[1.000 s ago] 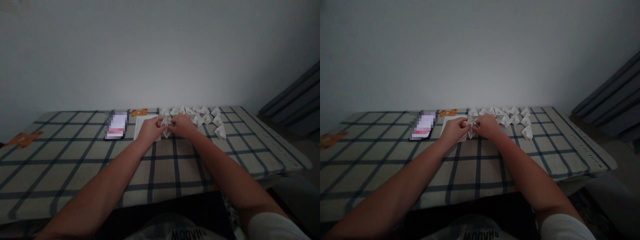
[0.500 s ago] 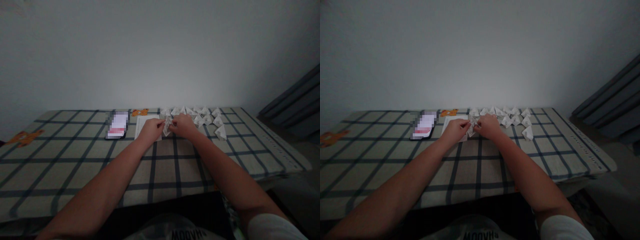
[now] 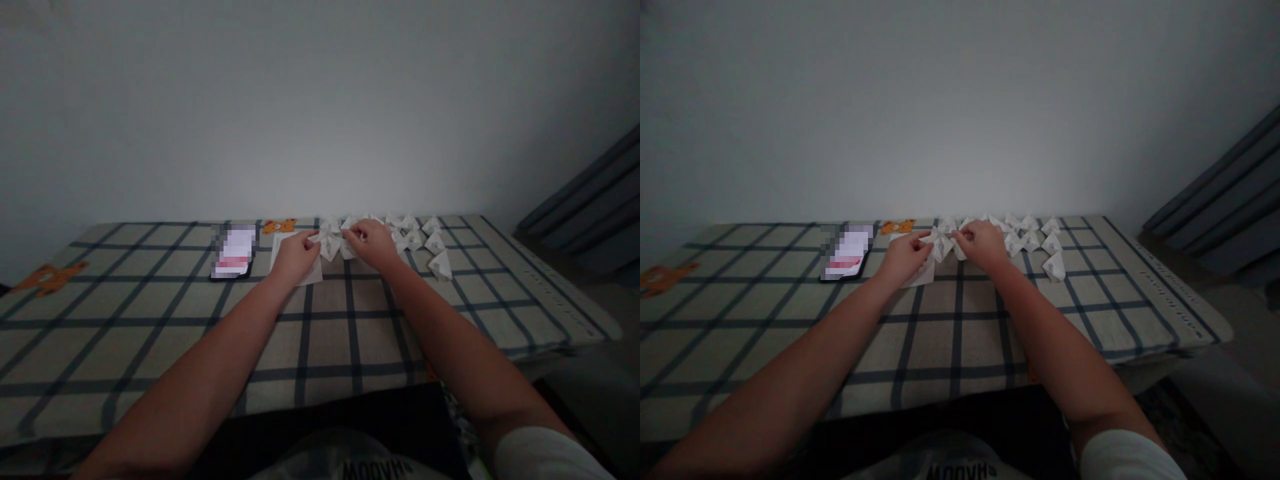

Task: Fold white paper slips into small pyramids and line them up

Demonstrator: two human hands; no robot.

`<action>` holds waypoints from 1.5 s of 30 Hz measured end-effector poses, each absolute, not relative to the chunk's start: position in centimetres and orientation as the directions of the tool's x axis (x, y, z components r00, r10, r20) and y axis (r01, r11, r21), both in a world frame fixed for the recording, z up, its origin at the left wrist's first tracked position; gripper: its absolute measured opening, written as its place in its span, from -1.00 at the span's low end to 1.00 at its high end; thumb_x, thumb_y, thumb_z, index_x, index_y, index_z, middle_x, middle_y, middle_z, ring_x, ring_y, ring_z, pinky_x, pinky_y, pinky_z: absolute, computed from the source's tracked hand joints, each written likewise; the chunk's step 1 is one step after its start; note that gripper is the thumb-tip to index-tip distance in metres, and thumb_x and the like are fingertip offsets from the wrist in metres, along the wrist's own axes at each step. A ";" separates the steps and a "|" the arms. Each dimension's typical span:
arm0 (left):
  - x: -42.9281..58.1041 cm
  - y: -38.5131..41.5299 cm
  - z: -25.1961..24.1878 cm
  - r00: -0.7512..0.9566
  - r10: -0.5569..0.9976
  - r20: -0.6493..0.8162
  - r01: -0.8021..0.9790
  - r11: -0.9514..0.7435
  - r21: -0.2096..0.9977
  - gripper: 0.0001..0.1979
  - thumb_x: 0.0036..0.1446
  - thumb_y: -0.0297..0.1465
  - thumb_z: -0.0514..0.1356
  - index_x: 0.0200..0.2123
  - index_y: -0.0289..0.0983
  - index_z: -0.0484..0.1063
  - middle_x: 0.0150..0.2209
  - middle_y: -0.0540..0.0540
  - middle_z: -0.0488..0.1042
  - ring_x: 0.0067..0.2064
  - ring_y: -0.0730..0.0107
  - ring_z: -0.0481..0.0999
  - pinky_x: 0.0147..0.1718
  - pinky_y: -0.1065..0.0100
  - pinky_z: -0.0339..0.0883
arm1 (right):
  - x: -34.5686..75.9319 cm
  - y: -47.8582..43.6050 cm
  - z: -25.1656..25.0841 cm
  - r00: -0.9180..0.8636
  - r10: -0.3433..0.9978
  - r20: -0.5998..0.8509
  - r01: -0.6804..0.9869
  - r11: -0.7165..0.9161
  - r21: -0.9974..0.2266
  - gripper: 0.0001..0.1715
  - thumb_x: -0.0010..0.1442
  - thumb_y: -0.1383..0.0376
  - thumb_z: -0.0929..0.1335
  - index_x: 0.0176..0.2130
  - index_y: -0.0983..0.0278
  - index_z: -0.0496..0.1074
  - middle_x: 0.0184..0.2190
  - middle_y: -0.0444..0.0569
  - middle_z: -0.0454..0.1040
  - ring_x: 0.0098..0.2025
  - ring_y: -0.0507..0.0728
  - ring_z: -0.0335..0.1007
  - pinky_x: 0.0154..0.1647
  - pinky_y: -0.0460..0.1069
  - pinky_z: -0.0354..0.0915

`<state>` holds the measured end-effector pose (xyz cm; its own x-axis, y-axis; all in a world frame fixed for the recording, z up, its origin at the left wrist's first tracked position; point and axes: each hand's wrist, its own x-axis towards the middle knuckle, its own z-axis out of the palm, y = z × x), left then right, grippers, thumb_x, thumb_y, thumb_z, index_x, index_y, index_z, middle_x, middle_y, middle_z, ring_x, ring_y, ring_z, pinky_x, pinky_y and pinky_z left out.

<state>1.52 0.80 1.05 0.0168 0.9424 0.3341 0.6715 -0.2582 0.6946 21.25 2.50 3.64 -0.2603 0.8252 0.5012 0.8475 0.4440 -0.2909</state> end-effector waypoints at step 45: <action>3.6 0.3 0.1 0.419 0.782 0.463 0.681 -0.607 0.409 -0.86 0.17 -0.39 0.12 -0.28 -0.26 0.47 -0.31 -0.09 0.44 -0.26 0.33 0.42 -0.24 0.33 0.28 | 22.1 0.7 3.8 -0.426 0.847 0.320 0.902 0.369 0.225 -0.72 0.17 0.30 0.27 -0.24 0.36 0.54 -0.11 0.23 0.43 0.01 0.33 0.17 -0.03 0.19 0.05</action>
